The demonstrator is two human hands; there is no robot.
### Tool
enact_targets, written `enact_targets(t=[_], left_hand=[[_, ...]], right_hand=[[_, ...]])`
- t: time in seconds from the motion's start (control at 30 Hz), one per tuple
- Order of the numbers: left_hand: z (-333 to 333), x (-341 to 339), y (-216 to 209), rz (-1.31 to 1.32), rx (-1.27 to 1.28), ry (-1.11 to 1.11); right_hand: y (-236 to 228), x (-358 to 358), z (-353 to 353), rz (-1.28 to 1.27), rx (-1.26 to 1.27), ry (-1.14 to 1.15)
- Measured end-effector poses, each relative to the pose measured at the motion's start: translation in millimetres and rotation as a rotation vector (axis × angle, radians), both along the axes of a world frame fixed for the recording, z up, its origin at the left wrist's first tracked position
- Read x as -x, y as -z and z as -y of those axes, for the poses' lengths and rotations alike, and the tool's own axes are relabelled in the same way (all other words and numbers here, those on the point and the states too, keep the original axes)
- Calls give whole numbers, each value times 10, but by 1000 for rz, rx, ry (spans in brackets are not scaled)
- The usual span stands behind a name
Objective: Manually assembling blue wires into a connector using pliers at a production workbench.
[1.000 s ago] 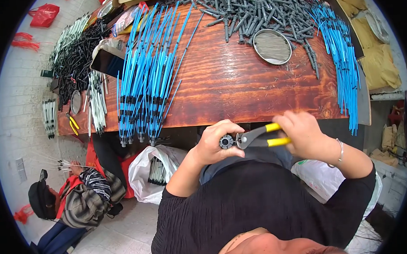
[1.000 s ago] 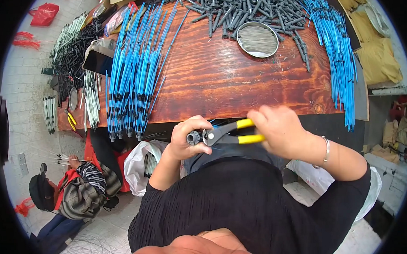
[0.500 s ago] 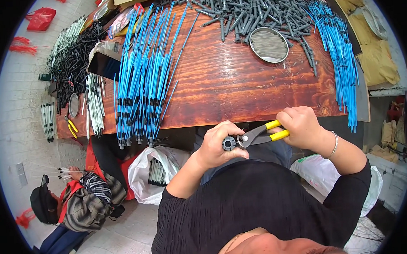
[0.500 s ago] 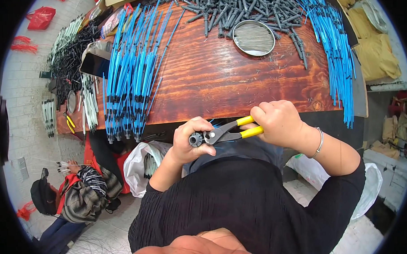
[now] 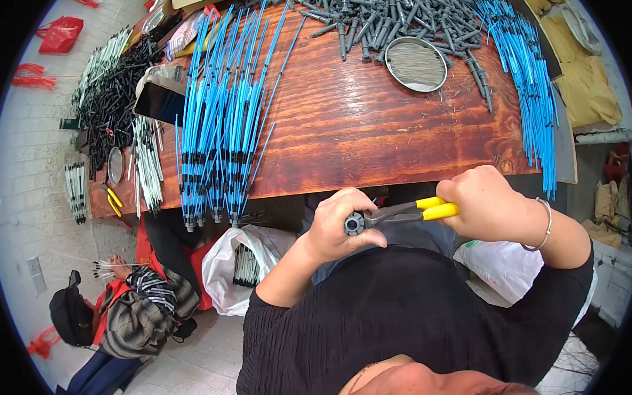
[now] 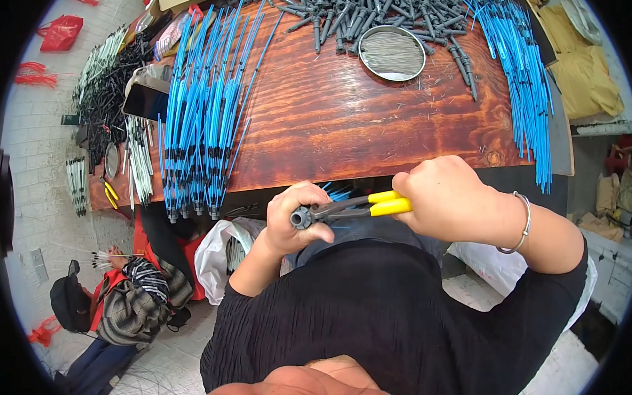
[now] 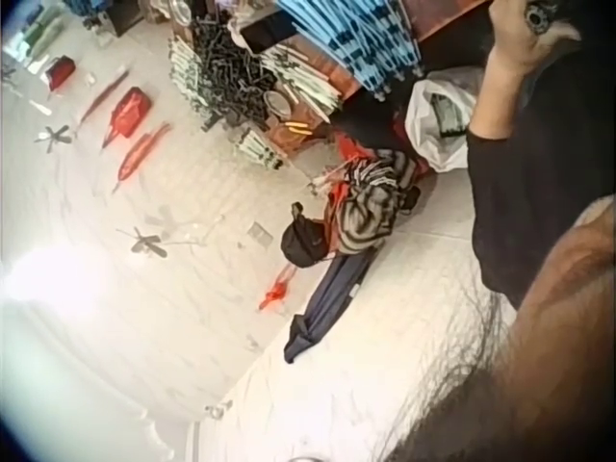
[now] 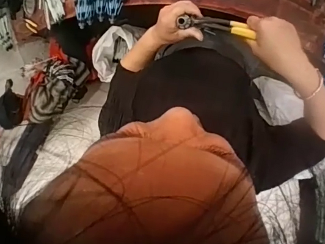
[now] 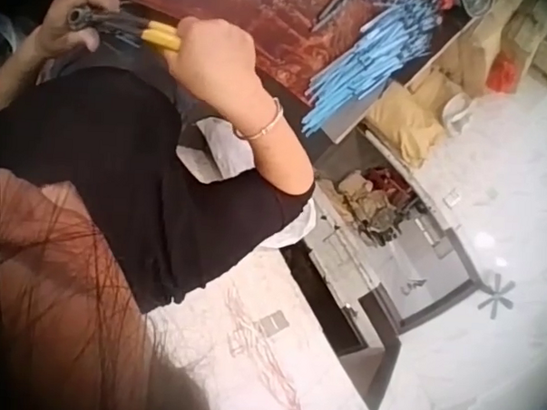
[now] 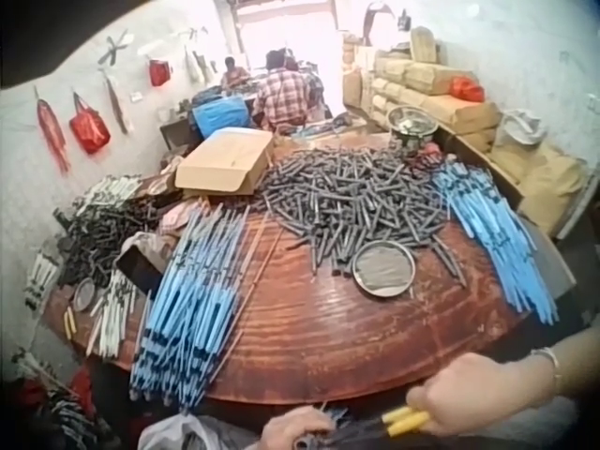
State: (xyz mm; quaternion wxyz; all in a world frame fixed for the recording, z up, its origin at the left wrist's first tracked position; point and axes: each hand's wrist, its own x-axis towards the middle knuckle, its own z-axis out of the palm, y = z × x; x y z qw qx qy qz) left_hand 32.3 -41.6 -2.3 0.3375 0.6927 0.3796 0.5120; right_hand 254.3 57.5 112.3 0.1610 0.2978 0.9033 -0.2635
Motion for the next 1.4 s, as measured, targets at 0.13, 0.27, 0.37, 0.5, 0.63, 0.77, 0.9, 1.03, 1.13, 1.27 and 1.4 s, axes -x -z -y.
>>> enact_targets(t=[0.13, 0.27, 0.37, 0.5, 0.63, 0.77, 0.9, 1.03, 1.13, 1.27, 1.4], left_hand=[[1, 22, -62, -38, 41, -112], [17, 83, -38, 13, 61, -222], [24, 100, -3, 35, 33, -271], [34, 46, 17, -10, 18, -292], [51, 9, 2, -63, 63, -286], [15, 82, 45, -28, -11, -89], [10, 103, 13, 9, -67, -16], [31, 105, -4, 14, -38, 21], [41, 114, 17, 10, -66, 32], [42, 142, 26, -14, -72, 37], [43, 160, 28, -23, -63, 40]], right_hand=[[222, -7, 99, -131, -1, 48], [529, -89, 219, -321, -14, 155], [640, -94, 268, -354, -12, 186], [688, -107, 290, -308, 20, 167], [728, -151, 271, -305, 23, 142], [752, -180, 170, -285, 53, 95], [768, -141, 83, -307, 127, 18], [752, -106, 28, -365, 98, -51], [666, -58, -18, -355, 58, -102], [606, -11, -71, -280, 62, -172], [600, 22, -99, -281, 37, -176]])
